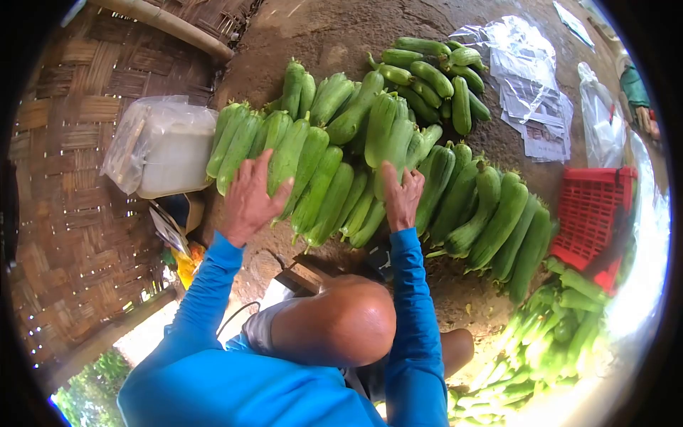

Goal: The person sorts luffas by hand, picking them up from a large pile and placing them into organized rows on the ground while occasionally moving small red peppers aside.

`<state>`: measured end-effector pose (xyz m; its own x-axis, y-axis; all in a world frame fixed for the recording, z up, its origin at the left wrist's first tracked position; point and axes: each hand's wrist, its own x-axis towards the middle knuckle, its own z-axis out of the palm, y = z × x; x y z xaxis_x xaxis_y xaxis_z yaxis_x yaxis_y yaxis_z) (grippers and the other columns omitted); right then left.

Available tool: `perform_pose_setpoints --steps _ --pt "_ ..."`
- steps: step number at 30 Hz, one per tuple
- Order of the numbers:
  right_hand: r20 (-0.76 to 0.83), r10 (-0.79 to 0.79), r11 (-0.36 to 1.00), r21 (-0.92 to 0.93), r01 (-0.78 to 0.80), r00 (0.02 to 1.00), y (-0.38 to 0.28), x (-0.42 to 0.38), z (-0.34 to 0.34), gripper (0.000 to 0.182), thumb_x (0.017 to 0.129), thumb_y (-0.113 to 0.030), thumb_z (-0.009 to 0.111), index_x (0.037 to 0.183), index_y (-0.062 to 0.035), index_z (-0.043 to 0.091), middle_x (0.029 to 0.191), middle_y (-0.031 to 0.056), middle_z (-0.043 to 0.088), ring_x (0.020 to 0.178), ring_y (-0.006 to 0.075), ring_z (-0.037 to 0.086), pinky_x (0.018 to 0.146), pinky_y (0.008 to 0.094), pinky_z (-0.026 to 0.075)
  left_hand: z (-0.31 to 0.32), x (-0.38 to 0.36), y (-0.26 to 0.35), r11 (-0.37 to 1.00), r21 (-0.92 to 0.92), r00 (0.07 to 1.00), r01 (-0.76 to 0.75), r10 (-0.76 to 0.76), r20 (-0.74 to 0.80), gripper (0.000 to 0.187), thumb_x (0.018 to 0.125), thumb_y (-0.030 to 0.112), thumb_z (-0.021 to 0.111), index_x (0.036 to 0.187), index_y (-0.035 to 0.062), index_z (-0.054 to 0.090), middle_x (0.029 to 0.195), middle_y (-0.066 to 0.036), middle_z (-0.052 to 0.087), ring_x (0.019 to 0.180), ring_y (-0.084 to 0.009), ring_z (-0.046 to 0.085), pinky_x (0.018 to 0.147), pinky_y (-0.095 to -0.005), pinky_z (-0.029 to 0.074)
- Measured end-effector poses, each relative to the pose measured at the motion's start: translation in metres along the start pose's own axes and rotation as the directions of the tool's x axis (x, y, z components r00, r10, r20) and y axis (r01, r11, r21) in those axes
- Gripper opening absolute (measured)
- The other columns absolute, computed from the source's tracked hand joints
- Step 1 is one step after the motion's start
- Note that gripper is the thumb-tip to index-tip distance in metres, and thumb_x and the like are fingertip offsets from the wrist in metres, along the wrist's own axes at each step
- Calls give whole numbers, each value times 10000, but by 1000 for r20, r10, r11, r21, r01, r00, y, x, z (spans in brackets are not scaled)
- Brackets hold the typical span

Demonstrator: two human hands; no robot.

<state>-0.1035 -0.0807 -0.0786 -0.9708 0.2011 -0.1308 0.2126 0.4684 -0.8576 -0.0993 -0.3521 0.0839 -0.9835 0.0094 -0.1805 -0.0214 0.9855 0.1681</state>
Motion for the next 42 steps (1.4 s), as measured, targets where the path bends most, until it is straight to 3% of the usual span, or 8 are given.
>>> perform_pose_setpoints --steps 4,8,11,15,23,31,38,42 --pt "115 -144 987 94 133 983 -65 11 -5 529 844 -456 589 1117 -5 637 1218 268 431 1110 351 455 896 415 422 -11 44 -4 916 -359 980 -180 135 -147 637 873 459 544 1344 51 412 1207 -189 504 1070 -317 516 875 -427 429" --pt "319 -250 941 304 151 914 -171 39 -16 536 828 -479 613 1089 -12 645 1109 207 479 903 350 533 763 411 484 -6 89 24 181 -983 979 3 200 40 669 880 541 501 1310 32 436 1198 -144 525 1097 -275 520 928 -414 432" --pt "247 -882 383 -121 916 402 -183 76 3 276 848 -281 618 1124 -271 629 921 129 569 861 299 523 818 371 451 -17 119 33 -444 -887 978 126 204 37 634 860 513 527 1297 58 466 1183 -129 556 1081 -254 554 928 -407 460" --pt "458 -530 843 194 501 714 -219 86 -26 611 849 -585 555 1217 -98 585 1257 188 494 1108 293 472 945 369 424 -31 142 31 -624 -748 955 225 293 43 648 826 500 504 1309 69 478 1213 -160 559 1044 -307 579 912 -446 478" --pt "425 -236 950 290 116 874 -115 42 -66 408 867 -411 623 1041 -42 641 1000 120 598 896 209 569 759 348 473 -9 210 -16 -395 -852 852 343 513 104 679 790 429 548 1362 84 427 1188 -207 569 900 -322 637 776 -478 542" --pt "454 66 937 278 -212 889 -13 -47 -93 338 882 -321 622 1055 -32 646 955 74 623 819 150 571 681 280 483 86 296 -45 965 -228 982 -131 158 104 806 777 574 582 1374 65 399 1244 -232 557 1113 -396 557 1000 -440 420" --pt "473 191 872 321 -370 860 -13 -67 -104 322 898 -292 607 1058 -15 637 902 47 632 784 105 556 685 247 462 126 305 -88 959 -54 861 -278 274 429 753 835 609 502 1316 30 473 1315 -238 497 1210 -382 485 1019 -437 382" --pt "478 221 850 333 -408 850 -6 -73 -113 324 933 -329 554 1098 -57 615 963 -4 626 877 98 578 753 255 454 36 218 -55 946 -142 956 -293 294 -15 515 869 555 493 974 58 580 927 -203 655 878 -400 620 775 -487 473"
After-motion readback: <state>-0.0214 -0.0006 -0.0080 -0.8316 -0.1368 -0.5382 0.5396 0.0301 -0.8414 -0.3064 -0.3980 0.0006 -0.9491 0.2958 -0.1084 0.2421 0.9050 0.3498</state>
